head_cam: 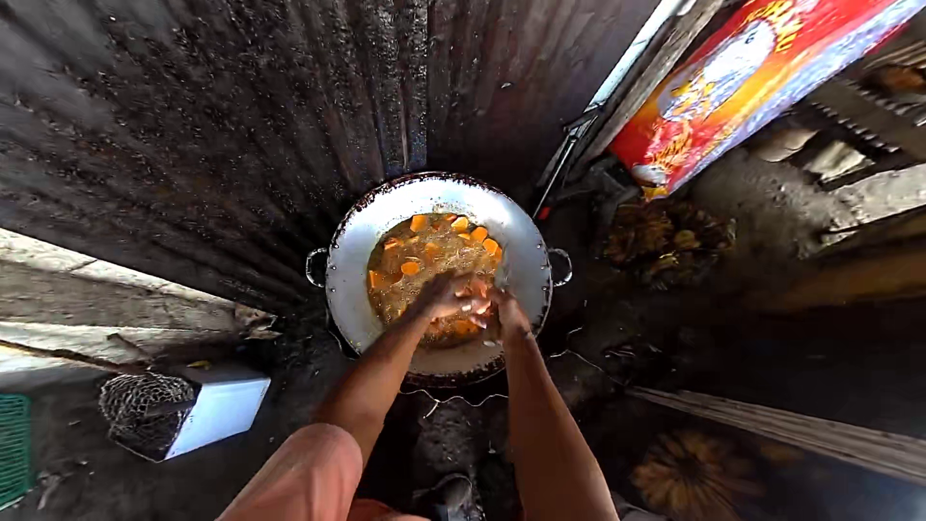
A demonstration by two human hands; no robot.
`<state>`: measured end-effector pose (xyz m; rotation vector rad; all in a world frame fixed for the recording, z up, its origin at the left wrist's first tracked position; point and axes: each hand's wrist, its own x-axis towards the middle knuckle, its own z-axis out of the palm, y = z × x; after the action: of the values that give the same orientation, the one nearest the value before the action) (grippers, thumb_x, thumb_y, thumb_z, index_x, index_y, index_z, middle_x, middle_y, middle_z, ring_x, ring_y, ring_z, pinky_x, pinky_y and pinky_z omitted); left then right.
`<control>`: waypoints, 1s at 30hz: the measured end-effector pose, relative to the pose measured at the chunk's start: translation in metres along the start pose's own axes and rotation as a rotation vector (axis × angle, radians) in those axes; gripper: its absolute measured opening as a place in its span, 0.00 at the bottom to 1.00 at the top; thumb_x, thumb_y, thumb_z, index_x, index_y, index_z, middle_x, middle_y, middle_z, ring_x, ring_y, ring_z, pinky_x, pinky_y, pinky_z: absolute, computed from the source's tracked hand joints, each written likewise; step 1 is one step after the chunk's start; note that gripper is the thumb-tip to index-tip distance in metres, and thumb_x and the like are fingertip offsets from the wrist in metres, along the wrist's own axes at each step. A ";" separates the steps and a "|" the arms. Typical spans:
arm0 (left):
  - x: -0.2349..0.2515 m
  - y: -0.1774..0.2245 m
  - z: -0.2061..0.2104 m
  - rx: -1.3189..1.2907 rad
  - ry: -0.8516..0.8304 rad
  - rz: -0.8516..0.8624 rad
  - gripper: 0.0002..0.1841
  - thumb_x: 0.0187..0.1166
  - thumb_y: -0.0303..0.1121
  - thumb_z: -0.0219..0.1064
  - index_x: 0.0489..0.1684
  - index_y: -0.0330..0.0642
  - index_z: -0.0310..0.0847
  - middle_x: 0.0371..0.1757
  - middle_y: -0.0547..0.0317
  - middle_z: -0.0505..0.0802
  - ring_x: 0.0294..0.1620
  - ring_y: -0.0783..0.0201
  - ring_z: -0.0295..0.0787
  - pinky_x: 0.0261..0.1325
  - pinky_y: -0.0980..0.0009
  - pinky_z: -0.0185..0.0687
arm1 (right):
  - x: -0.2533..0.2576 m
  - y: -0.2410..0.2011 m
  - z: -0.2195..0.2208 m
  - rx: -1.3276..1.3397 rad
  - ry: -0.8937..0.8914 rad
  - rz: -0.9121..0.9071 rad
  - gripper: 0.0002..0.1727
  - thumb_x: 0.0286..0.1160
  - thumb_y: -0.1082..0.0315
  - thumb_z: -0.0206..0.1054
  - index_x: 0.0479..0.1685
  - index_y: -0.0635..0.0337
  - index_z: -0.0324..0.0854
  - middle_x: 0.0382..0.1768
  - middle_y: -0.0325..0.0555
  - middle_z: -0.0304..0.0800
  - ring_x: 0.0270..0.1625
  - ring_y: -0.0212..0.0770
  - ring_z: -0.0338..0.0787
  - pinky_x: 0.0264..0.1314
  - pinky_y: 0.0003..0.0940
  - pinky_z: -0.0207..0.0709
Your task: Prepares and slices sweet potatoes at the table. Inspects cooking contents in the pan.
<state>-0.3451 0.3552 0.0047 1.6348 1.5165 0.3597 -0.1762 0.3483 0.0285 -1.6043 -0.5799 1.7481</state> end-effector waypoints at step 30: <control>-0.291 0.293 0.345 -0.337 -0.386 0.041 0.27 0.91 0.44 0.60 0.81 0.33 0.67 0.65 0.36 0.87 0.59 0.50 0.89 0.60 0.53 0.87 | -0.558 0.272 -0.331 0.278 1.175 -0.571 0.32 0.77 0.68 0.63 0.82 0.67 0.66 0.25 0.38 0.84 0.19 0.31 0.83 0.21 0.29 0.82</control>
<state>0.0306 -0.0141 0.1110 1.3746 1.0706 0.2838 0.1013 -0.2844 0.1640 -1.6997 -0.1489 0.2952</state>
